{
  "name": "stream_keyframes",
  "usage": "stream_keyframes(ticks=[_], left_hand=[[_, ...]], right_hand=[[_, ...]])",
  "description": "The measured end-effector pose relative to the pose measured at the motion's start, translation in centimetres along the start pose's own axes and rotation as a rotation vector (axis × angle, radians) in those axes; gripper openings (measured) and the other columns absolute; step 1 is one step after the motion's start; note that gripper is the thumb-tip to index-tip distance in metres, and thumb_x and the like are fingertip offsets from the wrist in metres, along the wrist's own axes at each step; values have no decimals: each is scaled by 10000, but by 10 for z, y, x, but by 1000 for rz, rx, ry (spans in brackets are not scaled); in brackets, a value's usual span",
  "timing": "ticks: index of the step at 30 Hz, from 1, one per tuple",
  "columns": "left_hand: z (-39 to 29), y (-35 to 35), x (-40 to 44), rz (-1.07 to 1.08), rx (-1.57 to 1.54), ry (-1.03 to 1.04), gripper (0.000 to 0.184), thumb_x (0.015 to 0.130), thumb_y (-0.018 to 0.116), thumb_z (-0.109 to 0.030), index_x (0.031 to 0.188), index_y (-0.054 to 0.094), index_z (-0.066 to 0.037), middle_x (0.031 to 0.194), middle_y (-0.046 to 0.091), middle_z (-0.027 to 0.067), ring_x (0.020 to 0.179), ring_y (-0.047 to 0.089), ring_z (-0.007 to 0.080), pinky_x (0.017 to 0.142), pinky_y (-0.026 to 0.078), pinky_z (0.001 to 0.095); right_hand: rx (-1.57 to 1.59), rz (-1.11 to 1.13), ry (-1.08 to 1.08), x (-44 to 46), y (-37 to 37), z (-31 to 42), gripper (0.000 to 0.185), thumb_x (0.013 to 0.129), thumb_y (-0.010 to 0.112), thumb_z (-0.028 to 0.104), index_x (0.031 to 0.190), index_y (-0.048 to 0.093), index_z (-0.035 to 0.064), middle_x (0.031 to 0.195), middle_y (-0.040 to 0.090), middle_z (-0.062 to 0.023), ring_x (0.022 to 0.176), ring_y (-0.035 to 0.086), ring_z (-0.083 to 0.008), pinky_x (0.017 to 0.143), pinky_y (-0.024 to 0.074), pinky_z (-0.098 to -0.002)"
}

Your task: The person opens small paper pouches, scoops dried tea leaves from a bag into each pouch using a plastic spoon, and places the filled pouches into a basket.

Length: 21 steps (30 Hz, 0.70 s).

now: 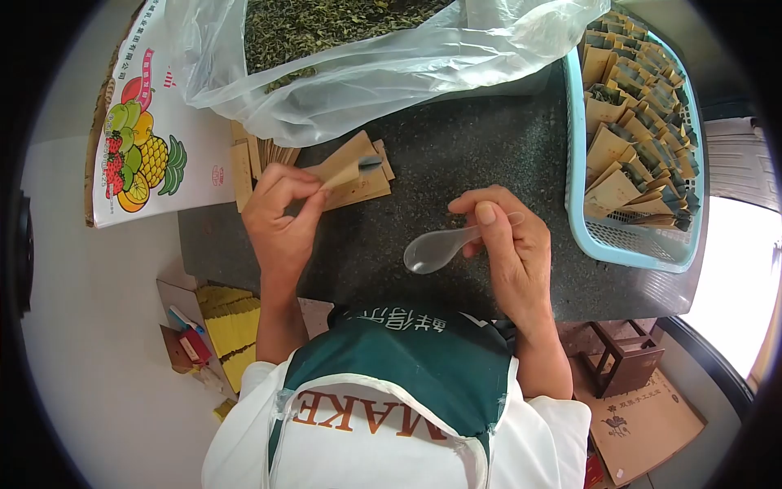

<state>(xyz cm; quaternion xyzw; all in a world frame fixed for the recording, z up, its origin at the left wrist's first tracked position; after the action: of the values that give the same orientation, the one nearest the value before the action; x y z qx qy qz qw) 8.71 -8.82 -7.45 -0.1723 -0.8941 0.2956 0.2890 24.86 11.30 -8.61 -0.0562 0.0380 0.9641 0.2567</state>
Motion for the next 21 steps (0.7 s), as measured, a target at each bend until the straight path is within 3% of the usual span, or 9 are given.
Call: stream_keyframes(ticks=[4, 11, 16, 19, 20, 21], left_hand=[[-12, -9, 0, -21, -139, -1, 186, 655, 732, 133, 728, 636, -8, 788, 614, 68, 717, 611, 151, 637, 473, 262], [-26, -3, -1, 41, -248, 16, 187, 687, 738, 125, 771, 642, -12, 826, 619, 64, 714, 598, 129, 598, 466, 231], [-46, -1, -8, 88, -153, 128, 222, 664, 732, 118, 772, 622, -42, 835, 615, 75, 744, 617, 211, 611, 479, 303], [-59, 9, -13, 180, -104, 245, 231, 642, 762, 57, 748, 596, -63, 896, 633, 94, 835, 622, 277, 743, 485, 383], [-70, 11, -9, 212, -33, 393, 276, 651, 771, 14, 842, 596, -80, 987, 644, 113, 915, 624, 309, 829, 473, 421], [-74, 14, -11, 217, -58, 417, 276, 651, 771, 14, 842, 596, -80, 987, 644, 113, 915, 624, 309, 829, 473, 421]], right_hand=[[35, -51, -34, 2, -2, 0, 326, 1046, 482, 254, 988, 673, -4, 790, 570, -31, 693, 588, -102, 651, 478, -231], [264, -86, -97, -2, -11, 10, 302, 1055, 467, 262, 1008, 593, -8, 927, 651, -97, 822, 656, -148, 761, 540, -275], [88, -129, -180, -2, 1, 24, 197, 1025, 512, 130, 945, 612, -21, 848, 612, -61, 765, 608, -114, 715, 497, -242], [-46, -81, -94, -2, 9, 21, 145, 982, 575, 107, 908, 636, -2, 777, 579, -37, 677, 571, -90, 608, 458, -238], [-67, -45, -116, -2, 12, 13, 132, 979, 580, 103, 922, 636, -2, 770, 577, -42, 668, 566, -92, 600, 456, -244], [-41, -27, -113, -2, 14, 14, 142, 985, 572, 115, 928, 634, 0, 773, 581, -43, 662, 564, -92, 602, 457, -245]])
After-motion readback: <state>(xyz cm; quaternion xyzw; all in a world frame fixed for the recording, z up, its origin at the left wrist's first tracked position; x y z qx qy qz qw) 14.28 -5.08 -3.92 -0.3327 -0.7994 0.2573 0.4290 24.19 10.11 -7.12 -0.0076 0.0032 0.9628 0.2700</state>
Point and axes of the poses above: each hand's wrist, its own x-axis towards the middle knuckle, its own y-axis out of the palm, z = x × y, the point moved 5 cm from there along x, towards the middle knuckle
